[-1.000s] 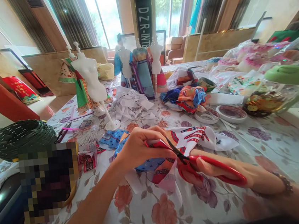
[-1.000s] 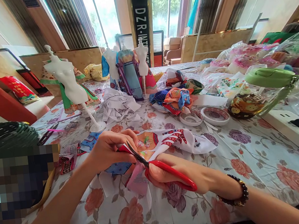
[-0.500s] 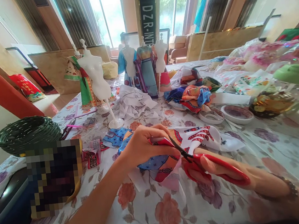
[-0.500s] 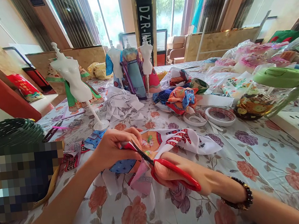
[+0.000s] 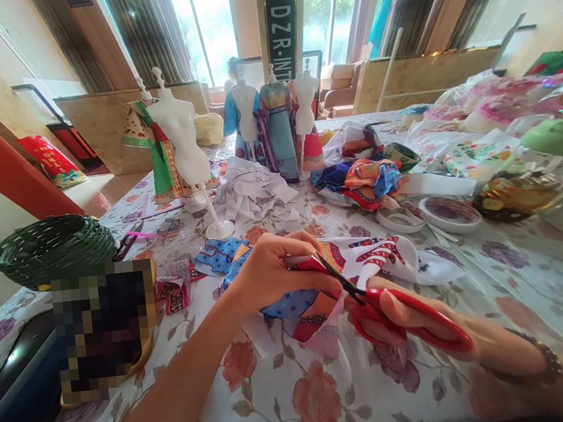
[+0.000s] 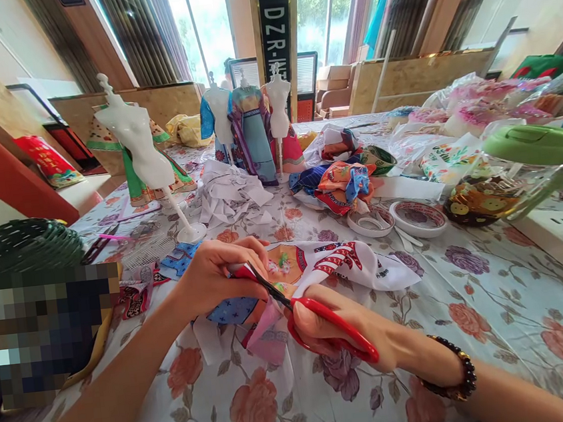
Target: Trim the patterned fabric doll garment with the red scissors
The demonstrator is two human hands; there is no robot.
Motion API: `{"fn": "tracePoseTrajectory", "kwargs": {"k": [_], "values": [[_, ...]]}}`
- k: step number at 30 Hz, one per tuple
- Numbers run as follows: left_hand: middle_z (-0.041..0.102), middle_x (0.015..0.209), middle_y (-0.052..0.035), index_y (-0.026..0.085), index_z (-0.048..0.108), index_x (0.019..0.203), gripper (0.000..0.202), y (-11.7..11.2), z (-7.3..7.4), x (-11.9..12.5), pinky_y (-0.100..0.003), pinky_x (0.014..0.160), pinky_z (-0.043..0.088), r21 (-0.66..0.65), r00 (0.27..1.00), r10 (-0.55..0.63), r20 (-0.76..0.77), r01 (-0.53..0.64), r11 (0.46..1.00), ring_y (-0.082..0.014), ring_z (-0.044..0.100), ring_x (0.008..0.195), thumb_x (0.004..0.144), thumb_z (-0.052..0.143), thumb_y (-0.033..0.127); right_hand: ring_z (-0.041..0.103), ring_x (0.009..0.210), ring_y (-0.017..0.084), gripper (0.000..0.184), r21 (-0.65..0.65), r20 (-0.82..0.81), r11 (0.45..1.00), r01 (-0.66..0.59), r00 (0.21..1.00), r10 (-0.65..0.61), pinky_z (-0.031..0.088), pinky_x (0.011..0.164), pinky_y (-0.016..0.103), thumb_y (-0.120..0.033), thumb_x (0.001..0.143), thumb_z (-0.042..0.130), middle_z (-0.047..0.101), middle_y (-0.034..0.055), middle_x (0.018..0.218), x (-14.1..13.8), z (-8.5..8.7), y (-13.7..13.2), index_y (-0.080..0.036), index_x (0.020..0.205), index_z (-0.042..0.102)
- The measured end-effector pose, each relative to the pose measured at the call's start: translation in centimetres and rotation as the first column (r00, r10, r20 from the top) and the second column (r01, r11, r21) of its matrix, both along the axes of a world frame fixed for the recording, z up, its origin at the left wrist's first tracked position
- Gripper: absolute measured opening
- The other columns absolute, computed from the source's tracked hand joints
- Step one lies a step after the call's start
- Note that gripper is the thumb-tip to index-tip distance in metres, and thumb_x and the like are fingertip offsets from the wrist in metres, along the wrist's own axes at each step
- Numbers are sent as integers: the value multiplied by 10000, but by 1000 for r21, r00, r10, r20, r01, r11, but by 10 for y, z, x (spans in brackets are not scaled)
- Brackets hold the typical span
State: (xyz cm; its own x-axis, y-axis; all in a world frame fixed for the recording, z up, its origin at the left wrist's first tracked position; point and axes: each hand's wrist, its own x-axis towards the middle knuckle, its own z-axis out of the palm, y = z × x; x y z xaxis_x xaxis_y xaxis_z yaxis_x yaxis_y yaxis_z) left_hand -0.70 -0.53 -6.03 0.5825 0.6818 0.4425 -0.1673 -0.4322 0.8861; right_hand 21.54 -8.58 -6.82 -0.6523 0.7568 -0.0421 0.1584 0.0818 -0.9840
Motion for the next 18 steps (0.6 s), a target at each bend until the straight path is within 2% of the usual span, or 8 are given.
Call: {"fn": "tracePoseTrajectory", "kwargs": {"k": [3,6,10,14,18], "values": [[697,694,-58,171,752,629,213,0,0,0,-320,692,535,-13,1000,2,-9,-2,1000,-194,635,736,609,890,333,414,571,140,564,-13,-10,1000,2,1000,-2,458,583,303,-688,940,310,447,11,659,-7,-2,3,-210,692,479],[695,711,-53,175,755,636,182,1,-1,0,-308,679,526,-3,1000,-19,6,19,1000,-183,633,725,613,890,295,350,535,121,553,22,-28,999,-29,999,30,369,506,275,-692,936,318,400,-13,623,-8,-11,9,-214,664,375],[708,750,-49,183,759,656,155,2,-2,-1,-315,728,524,21,1000,-14,-3,14,1000,-188,644,765,624,885,267,322,545,115,530,87,-25,994,-65,997,67,306,498,260,-680,952,291,386,-28,618,-5,-23,15,-213,709,354],[721,764,-61,187,764,688,216,4,-1,-5,-340,784,511,47,999,0,-51,2,999,-209,641,807,619,884,353,341,533,106,593,5,-55,995,-102,993,102,284,498,262,-726,921,306,379,-34,577,-7,-21,16,-204,645,364],[754,878,-72,202,778,868,365,10,0,-11,-336,883,480,38,990,-113,-81,116,992,-225,659,907,595,882,421,299,499,88,635,-65,-65,991,-119,991,115,233,465,255,-781,860,369,360,-41,555,-12,-15,17,-205,597,329]]}}
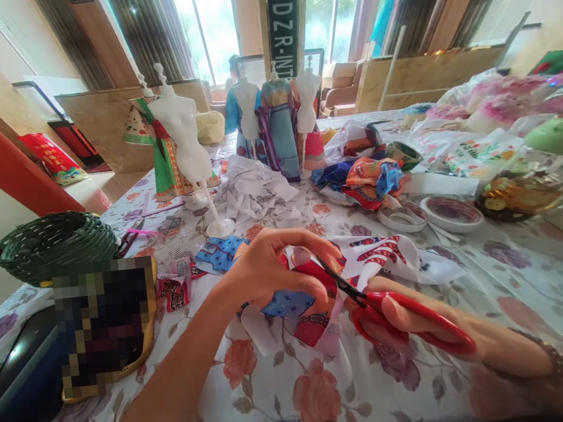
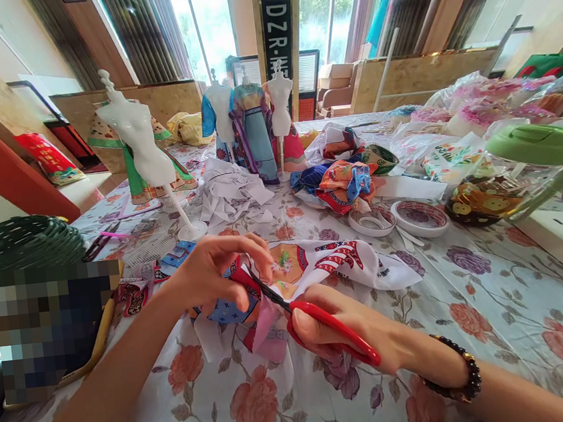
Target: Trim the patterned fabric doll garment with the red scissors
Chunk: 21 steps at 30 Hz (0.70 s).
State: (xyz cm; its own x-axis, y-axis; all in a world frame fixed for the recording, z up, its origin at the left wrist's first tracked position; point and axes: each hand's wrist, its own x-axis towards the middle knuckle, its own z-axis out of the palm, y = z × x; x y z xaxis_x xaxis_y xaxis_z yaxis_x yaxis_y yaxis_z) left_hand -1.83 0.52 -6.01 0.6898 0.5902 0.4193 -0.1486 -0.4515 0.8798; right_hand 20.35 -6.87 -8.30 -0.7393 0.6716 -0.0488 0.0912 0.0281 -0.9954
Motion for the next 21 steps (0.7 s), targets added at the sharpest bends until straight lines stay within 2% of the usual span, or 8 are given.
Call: {"fn": "tracePoseTrajectory", "kwargs": {"k": [2,5,9,11,13,21], "values": [[758,884,-67,208,774,910,411,4,0,-3,-327,881,472,5,999,-23,34,23,1000,-216,662,894,583,882,432,296,504,86,642,8,8,1000,-8,1000,8,231,466,252,-784,857,371,363,-38,557,0,1,1,-200,592,339],[755,863,-58,215,775,888,353,9,2,-7,-329,861,467,34,998,-17,60,15,999,-204,651,870,602,887,390,288,506,83,643,23,0,1000,-17,1000,17,226,466,251,-777,860,382,369,-35,556,-1,6,0,-197,587,333],[742,825,-55,215,776,824,225,9,7,-10,-354,874,467,60,1000,-20,15,19,998,-205,640,863,652,873,324,268,491,84,655,-28,29,1000,9,1000,-8,208,459,260,-798,818,431,342,-37,547,-4,23,-6,-204,567,319],[721,755,-51,209,774,770,172,7,9,-11,-358,860,475,63,1000,0,10,0,998,-203,629,835,669,863,317,277,525,99,661,-7,25,999,49,998,-49,239,482,267,-828,776,453,326,-34,576,-5,31,-9,-210,584,312],[700,706,-44,212,770,731,147,6,10,-12,-346,834,483,65,1000,18,14,-18,998,-200,618,827,673,860,312,285,529,102,668,4,29,1000,20,999,-20,254,482,270,-839,761,455,332,-29,577,-5,35,-11,-214,586,299],[702,724,-26,220,776,753,115,-3,14,-8,-310,829,495,130,998,26,-48,-19,991,-176,626,818,673,856,199,355,523,104,604,-21,118,1000,-5,993,7,349,488,261,-753,869,386,415,-14,610,-3,30,-7,-217,599,313]]}}
